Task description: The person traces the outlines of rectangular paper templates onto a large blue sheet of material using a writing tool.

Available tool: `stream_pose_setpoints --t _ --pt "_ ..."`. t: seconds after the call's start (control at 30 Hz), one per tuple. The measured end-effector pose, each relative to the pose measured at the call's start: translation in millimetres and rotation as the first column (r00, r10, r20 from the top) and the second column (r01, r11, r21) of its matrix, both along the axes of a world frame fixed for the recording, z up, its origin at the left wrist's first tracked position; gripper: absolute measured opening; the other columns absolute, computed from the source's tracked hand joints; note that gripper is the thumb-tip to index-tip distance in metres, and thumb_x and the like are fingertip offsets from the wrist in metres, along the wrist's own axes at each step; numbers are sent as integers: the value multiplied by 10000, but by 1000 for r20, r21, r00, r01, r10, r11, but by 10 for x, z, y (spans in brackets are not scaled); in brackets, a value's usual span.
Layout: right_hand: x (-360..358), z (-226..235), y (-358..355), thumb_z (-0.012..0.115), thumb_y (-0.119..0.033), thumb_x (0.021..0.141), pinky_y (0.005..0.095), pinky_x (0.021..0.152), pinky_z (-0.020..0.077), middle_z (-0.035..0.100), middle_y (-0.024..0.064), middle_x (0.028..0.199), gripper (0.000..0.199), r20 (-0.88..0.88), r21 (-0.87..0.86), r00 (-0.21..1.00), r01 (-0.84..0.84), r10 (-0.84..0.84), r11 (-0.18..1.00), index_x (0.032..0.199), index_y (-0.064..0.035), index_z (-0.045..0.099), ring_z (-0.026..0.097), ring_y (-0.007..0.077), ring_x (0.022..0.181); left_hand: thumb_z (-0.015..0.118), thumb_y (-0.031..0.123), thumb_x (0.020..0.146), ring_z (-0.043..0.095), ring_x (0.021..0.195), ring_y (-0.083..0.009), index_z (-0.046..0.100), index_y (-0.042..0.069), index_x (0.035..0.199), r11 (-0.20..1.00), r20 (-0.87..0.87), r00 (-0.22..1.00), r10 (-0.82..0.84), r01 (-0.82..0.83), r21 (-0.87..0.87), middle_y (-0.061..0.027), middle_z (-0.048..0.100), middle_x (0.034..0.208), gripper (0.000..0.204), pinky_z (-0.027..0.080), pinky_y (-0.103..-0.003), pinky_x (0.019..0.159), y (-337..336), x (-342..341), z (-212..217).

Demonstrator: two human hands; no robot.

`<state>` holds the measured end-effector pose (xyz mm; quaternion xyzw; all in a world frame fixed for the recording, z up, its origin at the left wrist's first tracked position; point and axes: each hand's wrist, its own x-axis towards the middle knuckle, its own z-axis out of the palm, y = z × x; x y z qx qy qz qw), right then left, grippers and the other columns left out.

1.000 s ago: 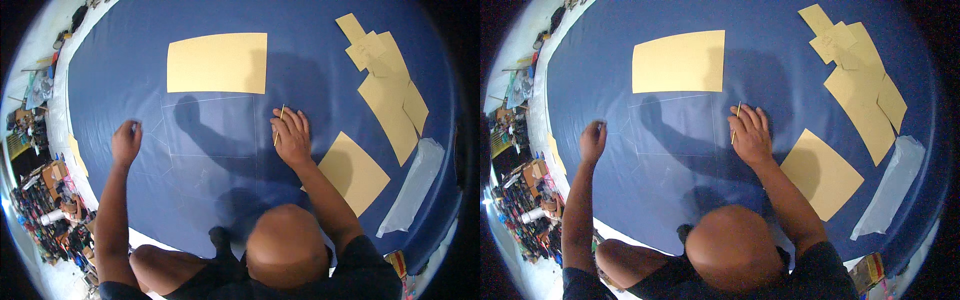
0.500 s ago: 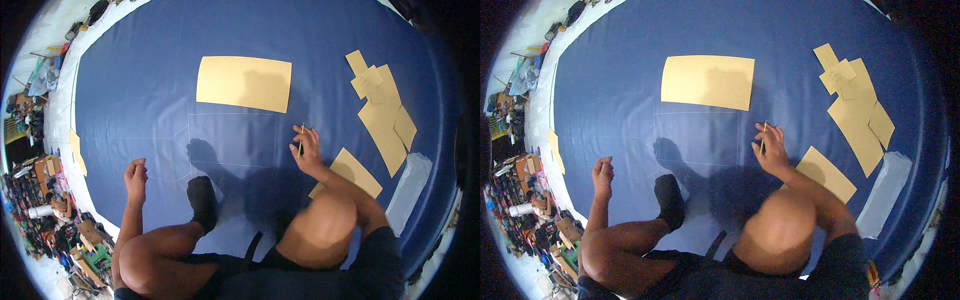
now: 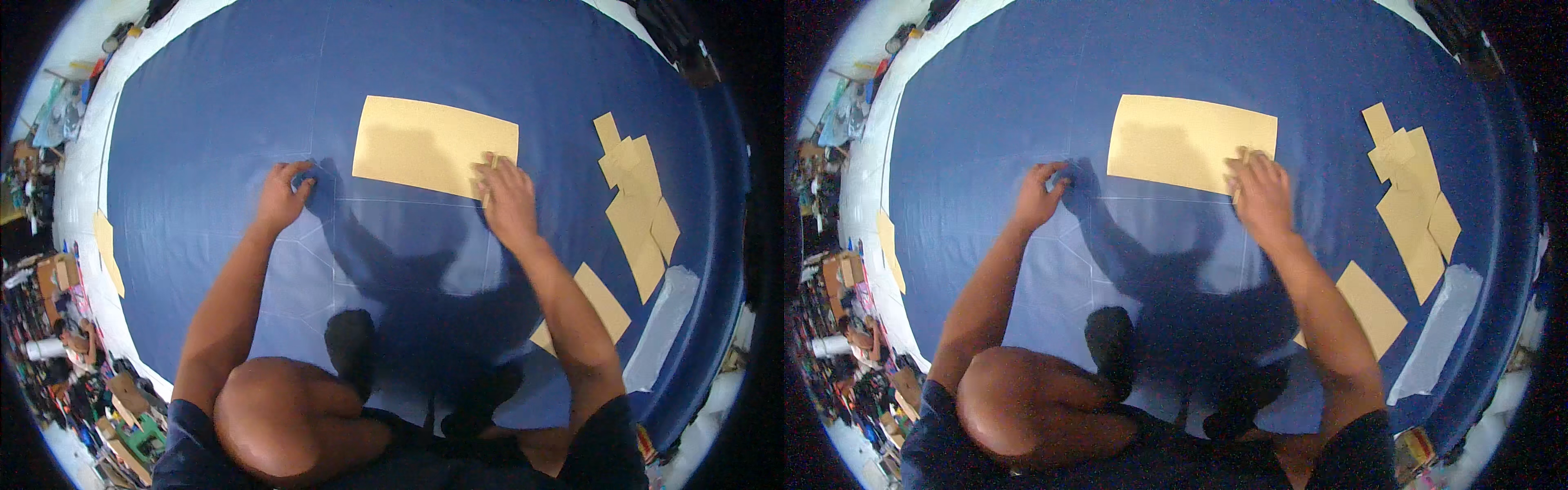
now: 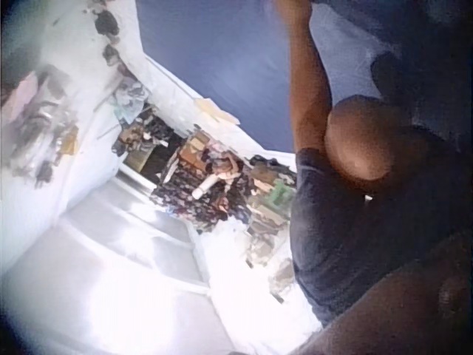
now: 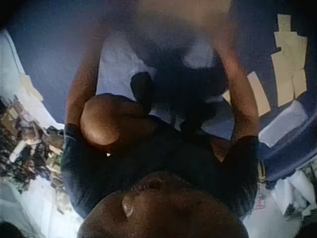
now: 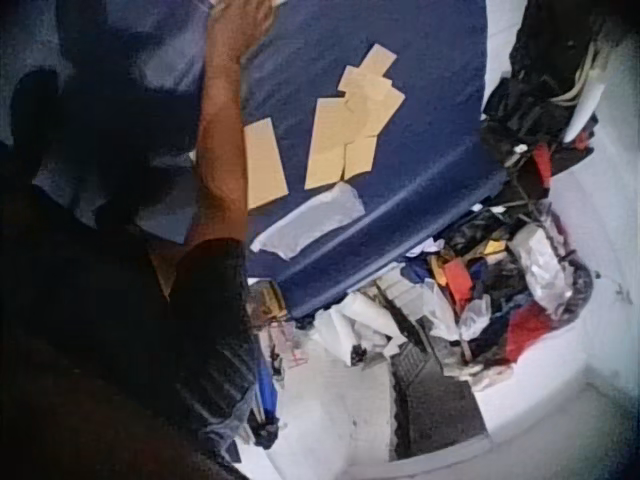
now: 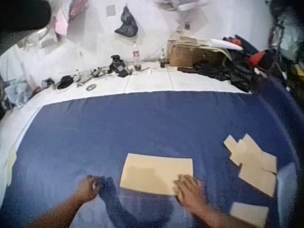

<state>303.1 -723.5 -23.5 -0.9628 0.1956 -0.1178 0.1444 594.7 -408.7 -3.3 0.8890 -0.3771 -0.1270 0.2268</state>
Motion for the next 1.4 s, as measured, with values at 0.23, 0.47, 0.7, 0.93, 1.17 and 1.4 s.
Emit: stream_pose_setpoints --t 0.23,0.47,0.7,0.93,1.17,1.4 --pt "402 -298 634 622 -239 978 600 1196 251 555 85 1475 350 -48 -12 990 136 -136 991 1324 -181 634 435 383 1422 746 224 883 561 1222 -407 703 135 1244 991 151 979 -136 137 2 -207 584 1338 374 457 -479 1048 65 208 -343" --pt "293 -301 632 614 -238 989 593 1209 243 524 87 1517 335 -87 62 996 41 -36 997 1315 -169 638 389 394 1458 750 433 882 372 1437 -459 648 242 1374 966 101 970 -220 231 -113 -230 460 1514 537 269 -604 1191 -118 213 -522" --pt "365 -300 668 610 -234 994 577 1194 283 523 101 1517 328 -98 30 995 36 -33 999 1314 -164 632 402 391 1450 745 527 858 260 1491 -492 645 316 1378 968 145 962 -230 242 -64 -223 361 1587 570 136 -677 1203 -105 100 -575" --pt "58 -337 149 671 -253 963 500 1117 399 581 200 1422 352 127 138 885 431 -448 892 1255 -60 635 524 418 1321 766 495 853 263 1491 -491 654 268 1381 956 100 957 -272 281 -88 -236 364 1587 586 124 -660 1205 -134 214 -699" --pt "-306 -328 -58 766 -421 887 493 1149 357 573 194 1447 528 78 102 885 450 -459 887 1227 -39 635 495 398 1372 775 464 854 265 1497 -477 665 278 1370 964 100 961 -257 263 -45 -229 383 1575 560 150 -650 1207 -141 183 -590" --pt "-284 -532 21 795 -430 846 555 1194 253 555 155 1483 542 107 53 864 488 -491 871 1222 -76 632 407 391 1452 771 451 862 255 1499 -487 642 287 1395 968 85 965 -249 251 -17 -228 376 1582 573 140 -652 1209 -144 158 -524"
